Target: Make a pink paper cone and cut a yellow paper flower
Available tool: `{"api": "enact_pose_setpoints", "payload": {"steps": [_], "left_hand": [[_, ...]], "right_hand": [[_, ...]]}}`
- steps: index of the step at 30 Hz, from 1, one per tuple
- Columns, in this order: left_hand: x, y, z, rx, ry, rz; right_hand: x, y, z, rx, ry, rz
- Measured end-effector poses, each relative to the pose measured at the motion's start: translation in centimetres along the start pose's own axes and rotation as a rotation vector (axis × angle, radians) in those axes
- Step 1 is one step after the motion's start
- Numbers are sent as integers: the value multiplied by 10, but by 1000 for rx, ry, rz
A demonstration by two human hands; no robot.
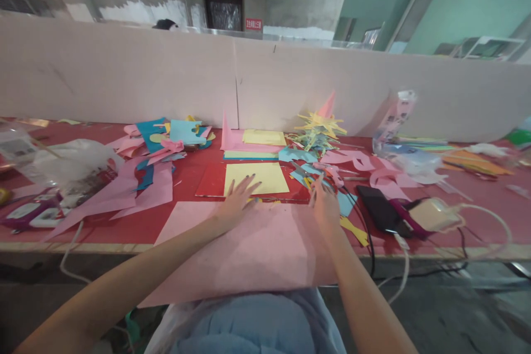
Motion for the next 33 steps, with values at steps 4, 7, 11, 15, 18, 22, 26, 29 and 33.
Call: {"api": "enact_pose_setpoints", "payload": {"steps": [4,7,11,15,18,22,26,29,33], "left_hand": [[41,-43,2,422,303,-166],[57,-79,0,653,339,-213],[50,-111,-7,847,229,-255],[37,-117,-12,790,273,-249],[32,-118,-10,706,330,-383],[43,-129,-6,685,451,-659],[59,-141,-4,829,518,-1014],[56,-133,2,867,249,-1304],[52,-120,0,830,125,-1405]], "right_hand": [[6,-12,-11,-68,6,-19],[6,-22,-16,-110,-6,12],[4,-26,-22,-148,-36,-49],[3,-30,-25,-147,-37,-142],[-1,-33,-28,-151,-49,-175],[-5,-37,-28,-100,29,-99],[-4,-36,-27,-107,71,-32],[-4,-34,-28,-129,67,-17],[-2,-36,-29,-145,56,-49]]}}
Point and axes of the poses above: each hand's wrist, its own z-axis towards the middle knuckle, its own x-axis out of the back of the hand, y = z × x, the point moved 5 cm from there along z, towards the middle knuckle, and after that the axes turned 10 degrees about x, right-handed, at the moved point
